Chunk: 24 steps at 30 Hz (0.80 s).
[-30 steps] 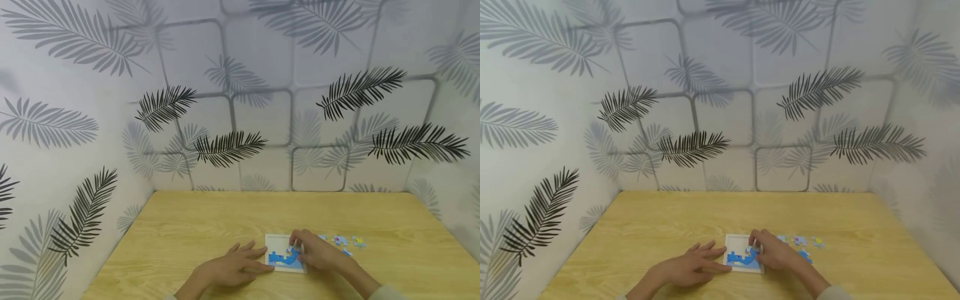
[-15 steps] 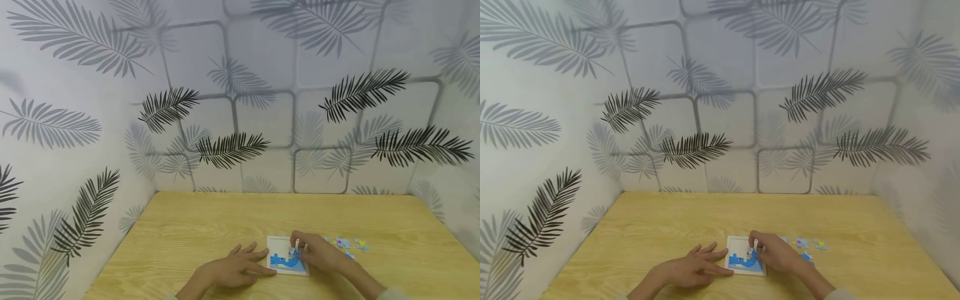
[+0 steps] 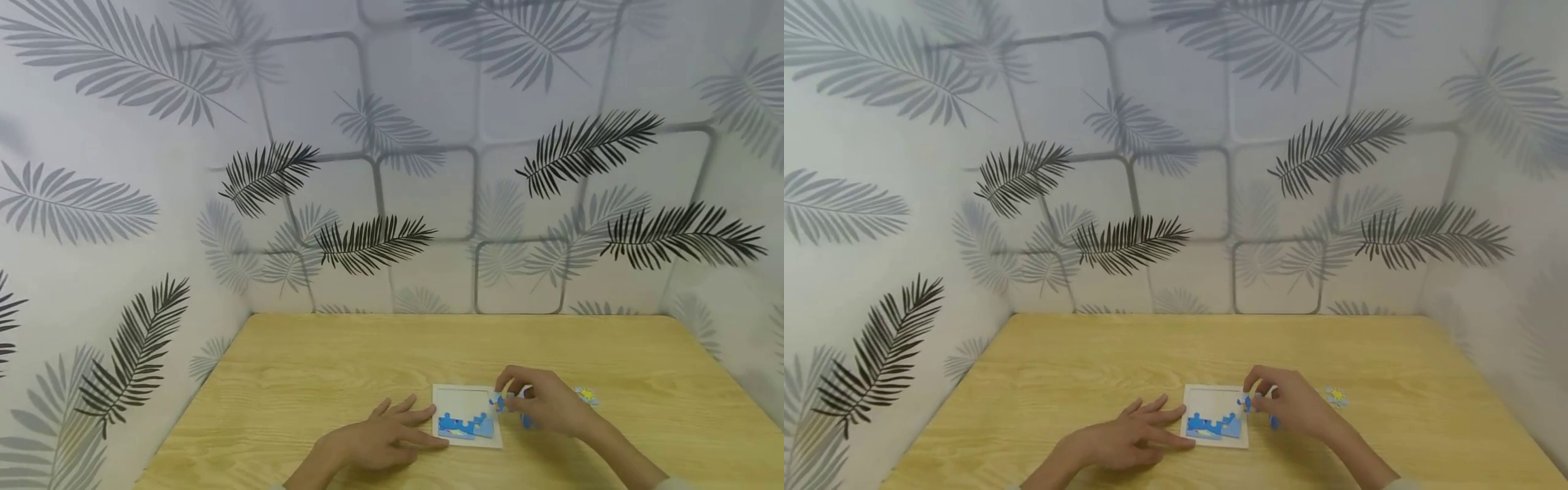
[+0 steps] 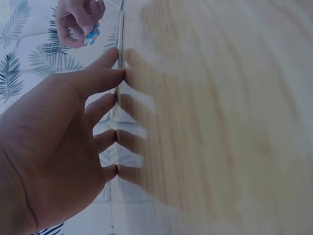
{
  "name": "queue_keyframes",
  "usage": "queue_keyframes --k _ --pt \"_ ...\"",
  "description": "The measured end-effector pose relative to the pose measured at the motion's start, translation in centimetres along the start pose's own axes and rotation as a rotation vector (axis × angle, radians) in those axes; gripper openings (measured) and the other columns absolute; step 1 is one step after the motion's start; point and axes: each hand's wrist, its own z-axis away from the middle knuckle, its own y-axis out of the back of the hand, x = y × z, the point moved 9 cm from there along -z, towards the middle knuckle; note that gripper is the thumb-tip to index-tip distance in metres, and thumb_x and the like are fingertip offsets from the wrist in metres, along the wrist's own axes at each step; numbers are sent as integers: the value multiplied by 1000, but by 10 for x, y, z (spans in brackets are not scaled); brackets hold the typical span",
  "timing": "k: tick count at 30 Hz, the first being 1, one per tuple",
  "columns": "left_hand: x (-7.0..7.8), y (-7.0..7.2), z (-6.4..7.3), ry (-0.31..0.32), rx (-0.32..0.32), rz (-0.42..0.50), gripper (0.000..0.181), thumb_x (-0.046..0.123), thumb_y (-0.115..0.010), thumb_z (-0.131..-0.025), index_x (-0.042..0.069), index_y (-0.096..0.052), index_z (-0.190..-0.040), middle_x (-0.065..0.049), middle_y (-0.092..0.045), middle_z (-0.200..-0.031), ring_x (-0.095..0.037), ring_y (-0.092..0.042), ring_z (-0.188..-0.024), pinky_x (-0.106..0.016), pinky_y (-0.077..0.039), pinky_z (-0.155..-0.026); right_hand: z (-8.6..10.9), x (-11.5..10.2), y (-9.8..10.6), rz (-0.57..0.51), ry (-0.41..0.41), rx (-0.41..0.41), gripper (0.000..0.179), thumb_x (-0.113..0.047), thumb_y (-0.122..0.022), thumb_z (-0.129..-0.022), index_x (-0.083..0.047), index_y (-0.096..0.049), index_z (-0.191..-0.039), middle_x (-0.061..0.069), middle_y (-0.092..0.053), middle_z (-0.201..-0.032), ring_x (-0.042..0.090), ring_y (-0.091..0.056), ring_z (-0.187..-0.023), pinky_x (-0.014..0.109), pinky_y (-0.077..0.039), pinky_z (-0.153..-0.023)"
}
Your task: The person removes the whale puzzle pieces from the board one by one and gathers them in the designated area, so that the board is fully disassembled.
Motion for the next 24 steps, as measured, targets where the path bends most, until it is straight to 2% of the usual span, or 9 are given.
queue_keyframes --k 5,8,11,15,18,21,24 --pt "-2 0 0 -14 -10 35 44 30 -47 -111 47 -52 -150 3 -23 -172 -39 -6 -160 -73 -6 -121 19 18 21 -7 -66 37 13 -12 -70 -100 -9 -67 -112 5 -69 -96 11 -65 -77 23 -57 -65" --pt "-3 -1 0 -9 -8 41 44 29 -48 -110 47 -53 -150 4 -23 -172 -39 -6 -160 -73 -5 -121 32 28 32 -33 -96 53 14 -10 -70 -99 -7 -66 -112 9 -68 -93 8 -59 -62 22 -50 -48" --pt "-3 -1 0 -3 -3 42 44 29 -49 -110 48 -53 -149 4 -24 -172 -39 -6 -160 -71 -6 -122 48 41 45 -51 -139 69 15 -10 -70 -99 -6 -66 -113 12 -66 -90 4 -48 -50 21 -41 -39" --pt "-2 -1 1 6 -2 44 45 28 -49 -109 49 -54 -149 5 -25 -172 -38 -6 -160 -71 -6 -122 68 59 62 -50 -196 61 16 -13 -69 -100 -5 -66 -114 12 -66 -88 1 -38 -45 20 -39 -38" --pt "-1 0 1 7 -3 43 45 28 -49 -109 49 -53 -149 5 -25 -171 -38 -7 -160 -71 -6 -122 81 70 70 -61 -215 13 14 -12 -65 -103 -4 -65 -114 10 -67 -86 0 -36 -44 20 -39 -39" --pt "0 0 1 6 0 34 45 27 -49 -109 49 -53 -149 4 -25 -171 -38 -7 -160 -71 -6 -122 90 78 73 -57 -225 -36 10 -10 -64 -103 -5 -65 -111 7 -69 -83 -1 -38 -45 19 -39 -40" --pt "1 1 1 5 5 25 45 27 -50 -109 47 -54 -149 3 -25 -171 -39 -7 -160 -71 -6 -122 96 83 74 -14 -248 -49 4 -8 -66 -101 -8 -65 -105 3 -68 -80 1 -43 -49 20 -41 -42"
